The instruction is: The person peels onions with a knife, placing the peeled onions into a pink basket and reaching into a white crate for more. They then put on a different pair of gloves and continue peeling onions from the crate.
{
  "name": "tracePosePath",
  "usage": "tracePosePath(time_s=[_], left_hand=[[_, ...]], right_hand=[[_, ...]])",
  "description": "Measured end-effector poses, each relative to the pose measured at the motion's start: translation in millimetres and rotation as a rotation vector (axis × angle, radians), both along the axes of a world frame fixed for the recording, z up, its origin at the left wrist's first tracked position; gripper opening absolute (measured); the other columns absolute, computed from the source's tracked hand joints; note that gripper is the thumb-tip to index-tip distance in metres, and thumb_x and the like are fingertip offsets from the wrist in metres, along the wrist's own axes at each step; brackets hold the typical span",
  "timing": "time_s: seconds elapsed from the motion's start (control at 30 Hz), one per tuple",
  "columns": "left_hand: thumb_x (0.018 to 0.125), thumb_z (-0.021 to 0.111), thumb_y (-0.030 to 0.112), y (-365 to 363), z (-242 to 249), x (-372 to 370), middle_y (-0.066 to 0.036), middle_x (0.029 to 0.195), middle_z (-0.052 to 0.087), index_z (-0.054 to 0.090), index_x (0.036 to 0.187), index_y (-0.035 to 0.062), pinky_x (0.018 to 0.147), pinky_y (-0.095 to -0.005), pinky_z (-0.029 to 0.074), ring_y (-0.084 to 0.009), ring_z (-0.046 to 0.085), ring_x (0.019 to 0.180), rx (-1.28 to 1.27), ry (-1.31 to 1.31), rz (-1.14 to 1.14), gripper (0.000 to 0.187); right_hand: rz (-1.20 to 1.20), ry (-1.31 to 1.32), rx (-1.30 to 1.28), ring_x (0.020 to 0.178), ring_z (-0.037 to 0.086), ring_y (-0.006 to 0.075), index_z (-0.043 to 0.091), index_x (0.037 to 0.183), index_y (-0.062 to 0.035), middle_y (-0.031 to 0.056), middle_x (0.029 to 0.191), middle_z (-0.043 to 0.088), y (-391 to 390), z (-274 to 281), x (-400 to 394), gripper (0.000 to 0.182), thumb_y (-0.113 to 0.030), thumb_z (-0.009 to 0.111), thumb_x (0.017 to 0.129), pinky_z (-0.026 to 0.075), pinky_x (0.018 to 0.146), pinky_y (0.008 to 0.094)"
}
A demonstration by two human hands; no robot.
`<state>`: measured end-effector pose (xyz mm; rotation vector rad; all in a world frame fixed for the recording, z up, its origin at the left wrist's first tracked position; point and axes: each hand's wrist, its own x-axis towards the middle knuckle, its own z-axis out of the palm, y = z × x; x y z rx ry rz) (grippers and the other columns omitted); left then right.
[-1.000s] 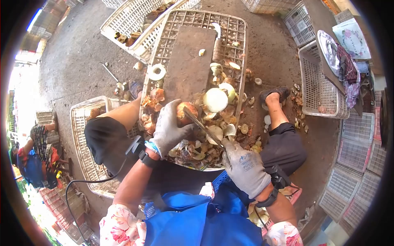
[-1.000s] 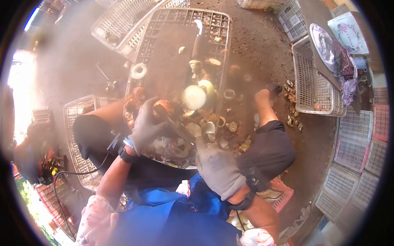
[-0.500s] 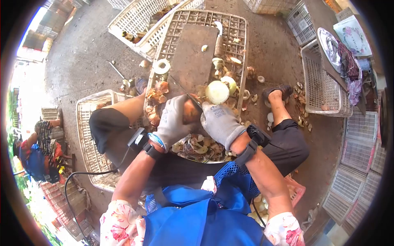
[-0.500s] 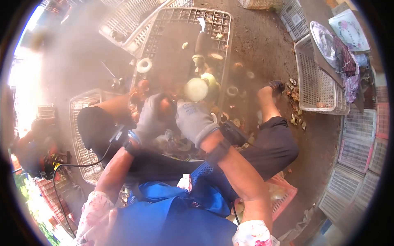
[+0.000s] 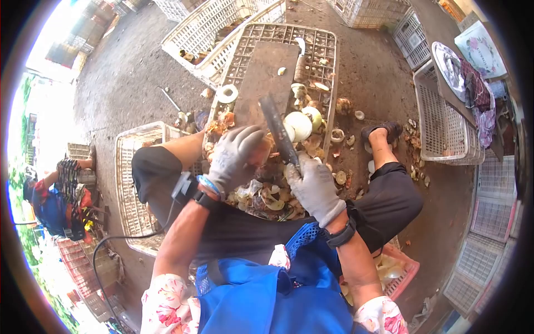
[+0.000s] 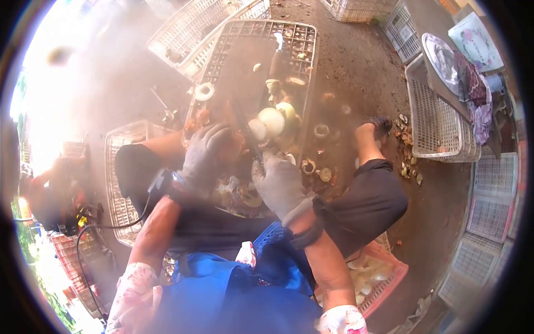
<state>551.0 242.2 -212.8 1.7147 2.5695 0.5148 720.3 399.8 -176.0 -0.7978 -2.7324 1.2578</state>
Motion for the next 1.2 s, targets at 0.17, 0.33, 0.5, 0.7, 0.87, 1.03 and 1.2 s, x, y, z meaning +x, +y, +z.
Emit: tracePosePath(time_s=[0.17, 0.33, 0.5, 0.7, 0.87, 1.03, 1.2], left_hand=[[0.071, 0.082, 0.045, 16, 7, -11, -0.023, 0.140, 0.049, 0.034, 0.146, -0.0005, 0.101, -0.0477, 0.045, -0.0388, 0.055, 0.123, -0.124, 0.171, 0.192, 0.100], [0.077, 0.078, 0.041, 15, 34, 25, -0.027, 0.127, 0.059, 0.032, 0.149, 0.0006, 0.100, -0.0426, 0.047, -0.0368, 0.062, 0.116, 0.027, -0.785, 0.708, 0.095], [0.072, 0.078, 0.022, 17, 30, 28, -0.019, 0.127, 0.059, 0.047, 0.137, 0.0062, 0.103, -0.0416, 0.044, -0.0352, 0.057, 0.118, 0.136, -0.697, 0.568, 0.074], [0.067, 0.079, 0.022, 13, 14, 23, -0.019, 0.109, 0.059, 0.046, 0.136, -0.0018, 0.096, -0.0451, 0.045, -0.0371, 0.056, 0.107, 0.105, -0.634, 0.420, 0.079], [0.069, 0.081, 0.029, 10, 8, 22, -0.023, 0.111, 0.061, 0.047, 0.133, -0.0047, 0.095, -0.0464, 0.046, -0.0399, 0.058, 0.110, 0.082, -0.590, 0.470, 0.080], [0.070, 0.082, 0.032, 11, 12, 16, -0.027, 0.114, 0.061, 0.051, 0.128, -0.0050, 0.095, -0.0466, 0.047, -0.0409, 0.058, 0.113, 0.032, -0.636, 0.508, 0.075], [0.069, 0.082, 0.030, 12, 13, 16, -0.027, 0.111, 0.061, 0.052, 0.126, -0.0051, 0.094, -0.0457, 0.048, -0.0416, 0.058, 0.109, 0.041, -0.613, 0.494, 0.073]], right_hand=[[0.043, -0.028, -0.053, 0.079, 0.065, 0.0440, 0.062, 0.103, -0.0017, 0.0250, 0.079, 0.066, -7, -10, 11, 0.020, -0.019, 0.059, 0.093, 0.051, 0.071, 0.0530], [0.155, -0.134, -0.036, 0.074, 0.066, 0.0430, 0.060, 0.098, -0.0029, 0.0237, 0.078, 0.066, -5, 5, 30, 0.017, -0.019, 0.059, 0.092, 0.052, 0.066, 0.0511], [0.104, -0.048, 0.009, 0.071, 0.066, 0.0392, 0.061, 0.095, -0.0056, 0.0191, 0.079, 0.066, 18, 25, 39, 0.012, -0.017, 0.062, 0.090, 0.053, 0.063, 0.0473], [0.302, 0.044, 0.300, 0.066, 0.066, 0.0337, 0.062, 0.124, -0.0051, 0.0157, 0.075, 0.064, 6, 47, 11, 0.035, -0.013, 0.064, 0.090, 0.052, 0.058, 0.0435], [0.384, -0.136, 0.371, 0.065, 0.066, 0.0308, 0.056, 0.132, -0.0066, 0.0129, 0.076, 0.064, 2, 51, 21, 0.045, -0.015, 0.065, 0.089, 0.051, 0.056, 0.0427], [0.397, -0.265, 0.406, 0.066, 0.066, 0.0308, 0.056, 0.130, -0.0066, 0.0118, 0.078, 0.063, 3, 66, 33, 0.042, -0.016, 0.064, 0.090, 0.051, 0.057, 0.0426], [0.466, -0.316, 0.426, 0.065, 0.070, 0.0285, 0.052, 0.127, -0.0033, 0.0124, 0.084, 0.065, 6, 77, 29, 0.040, -0.017, 0.059, 0.090, 0.056, 0.055, 0.0390]])
